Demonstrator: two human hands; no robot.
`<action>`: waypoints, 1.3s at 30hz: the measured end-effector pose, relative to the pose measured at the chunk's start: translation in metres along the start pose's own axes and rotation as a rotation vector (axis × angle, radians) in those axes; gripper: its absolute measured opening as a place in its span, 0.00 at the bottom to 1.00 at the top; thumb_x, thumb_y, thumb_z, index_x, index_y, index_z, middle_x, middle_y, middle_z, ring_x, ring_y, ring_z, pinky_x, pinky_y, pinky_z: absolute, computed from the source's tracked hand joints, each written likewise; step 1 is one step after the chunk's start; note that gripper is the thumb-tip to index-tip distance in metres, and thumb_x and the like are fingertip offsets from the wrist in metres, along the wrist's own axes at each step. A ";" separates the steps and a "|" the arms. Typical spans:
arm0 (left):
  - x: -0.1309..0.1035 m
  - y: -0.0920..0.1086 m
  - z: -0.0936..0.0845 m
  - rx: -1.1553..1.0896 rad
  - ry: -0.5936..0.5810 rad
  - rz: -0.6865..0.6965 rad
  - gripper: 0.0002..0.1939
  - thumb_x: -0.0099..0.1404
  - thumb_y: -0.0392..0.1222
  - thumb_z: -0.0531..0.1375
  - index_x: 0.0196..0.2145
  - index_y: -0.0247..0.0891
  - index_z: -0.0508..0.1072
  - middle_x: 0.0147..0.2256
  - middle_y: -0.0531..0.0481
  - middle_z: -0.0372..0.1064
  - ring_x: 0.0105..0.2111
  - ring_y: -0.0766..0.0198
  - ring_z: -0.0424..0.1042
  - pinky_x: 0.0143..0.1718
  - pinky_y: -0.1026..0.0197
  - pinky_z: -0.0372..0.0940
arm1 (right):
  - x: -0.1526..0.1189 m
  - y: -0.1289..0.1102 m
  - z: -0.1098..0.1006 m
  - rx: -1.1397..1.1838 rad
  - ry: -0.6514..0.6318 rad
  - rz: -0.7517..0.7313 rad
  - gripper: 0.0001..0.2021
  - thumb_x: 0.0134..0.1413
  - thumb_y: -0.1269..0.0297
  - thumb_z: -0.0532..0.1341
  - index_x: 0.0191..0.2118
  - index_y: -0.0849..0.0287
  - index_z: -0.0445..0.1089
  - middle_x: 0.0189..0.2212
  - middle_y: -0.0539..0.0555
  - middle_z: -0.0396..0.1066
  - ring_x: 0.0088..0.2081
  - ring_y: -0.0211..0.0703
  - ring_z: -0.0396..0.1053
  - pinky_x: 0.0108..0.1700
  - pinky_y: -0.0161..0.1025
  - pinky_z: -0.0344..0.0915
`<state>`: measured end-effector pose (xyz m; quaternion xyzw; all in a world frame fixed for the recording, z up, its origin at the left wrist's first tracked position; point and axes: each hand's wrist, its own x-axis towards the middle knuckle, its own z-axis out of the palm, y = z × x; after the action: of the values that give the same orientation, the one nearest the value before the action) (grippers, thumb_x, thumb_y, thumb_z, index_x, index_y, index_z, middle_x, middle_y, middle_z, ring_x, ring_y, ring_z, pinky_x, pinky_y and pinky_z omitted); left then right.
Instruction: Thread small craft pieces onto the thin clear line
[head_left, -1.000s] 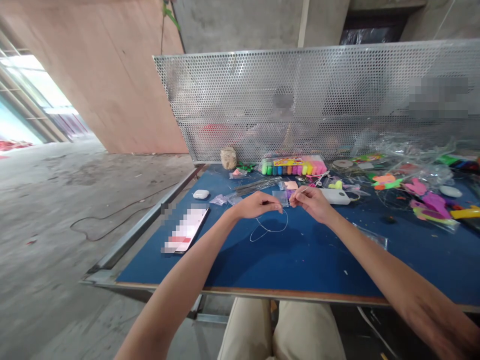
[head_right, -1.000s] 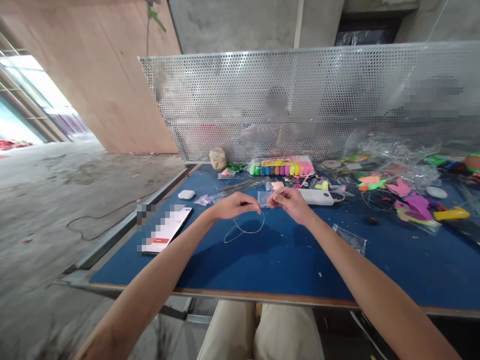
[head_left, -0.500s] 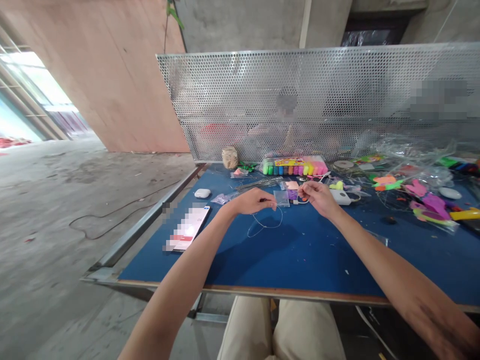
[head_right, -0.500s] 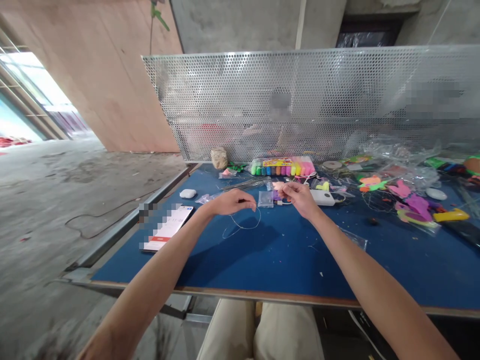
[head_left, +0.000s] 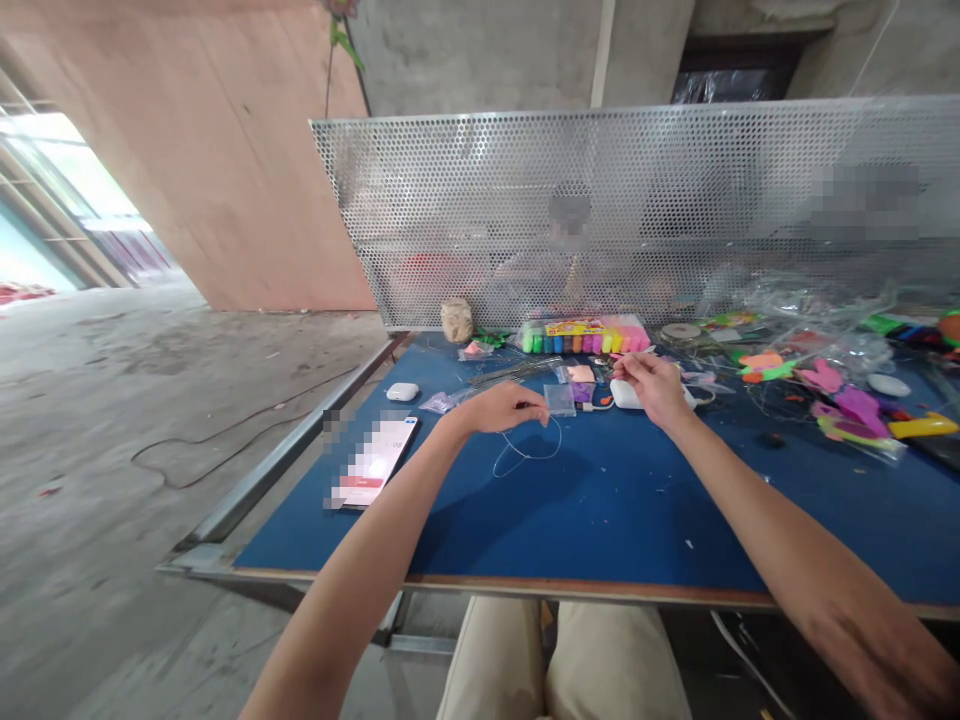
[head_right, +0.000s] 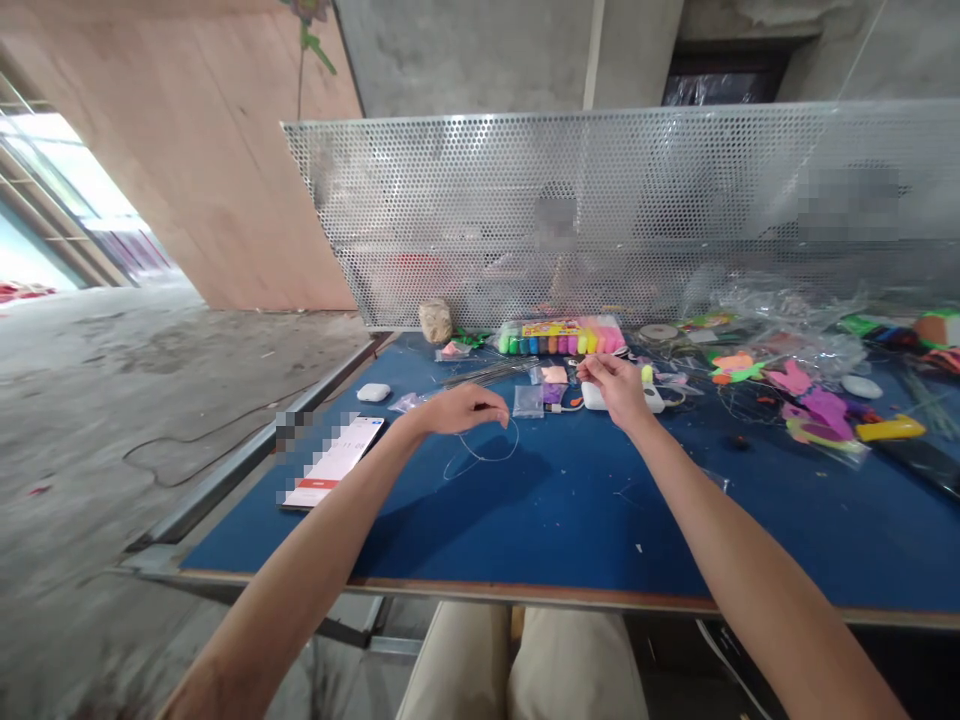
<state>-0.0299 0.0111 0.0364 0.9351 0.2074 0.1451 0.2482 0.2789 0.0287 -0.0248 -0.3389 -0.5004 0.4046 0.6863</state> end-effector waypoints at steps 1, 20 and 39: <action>0.000 -0.001 -0.001 0.003 0.004 -0.005 0.17 0.71 0.48 0.53 0.38 0.39 0.79 0.35 0.51 0.76 0.32 0.67 0.71 0.35 0.67 0.59 | 0.002 0.000 -0.003 -0.011 0.011 -0.003 0.13 0.42 0.54 0.74 0.31 0.58 0.78 0.30 0.52 0.75 0.31 0.39 0.72 0.40 0.40 0.73; 0.007 -0.003 0.014 0.129 0.353 -0.176 0.17 0.71 0.47 0.52 0.39 0.39 0.79 0.34 0.50 0.77 0.29 0.67 0.69 0.32 0.65 0.58 | 0.008 -0.019 -0.029 -0.228 0.189 -0.201 0.13 0.51 0.52 0.67 0.31 0.59 0.75 0.22 0.50 0.71 0.22 0.36 0.66 0.26 0.35 0.66; 0.015 0.014 0.023 0.246 0.357 -0.030 0.12 0.71 0.42 0.56 0.39 0.39 0.79 0.33 0.50 0.75 0.31 0.66 0.70 0.34 0.64 0.59 | -0.051 -0.027 0.066 -0.360 -0.337 0.118 0.18 0.52 0.47 0.66 0.35 0.59 0.78 0.25 0.54 0.77 0.23 0.40 0.66 0.29 0.39 0.65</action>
<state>-0.0039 -0.0023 0.0264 0.9146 0.2782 0.2783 0.0935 0.2122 -0.0245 -0.0044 -0.4119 -0.6510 0.3993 0.4970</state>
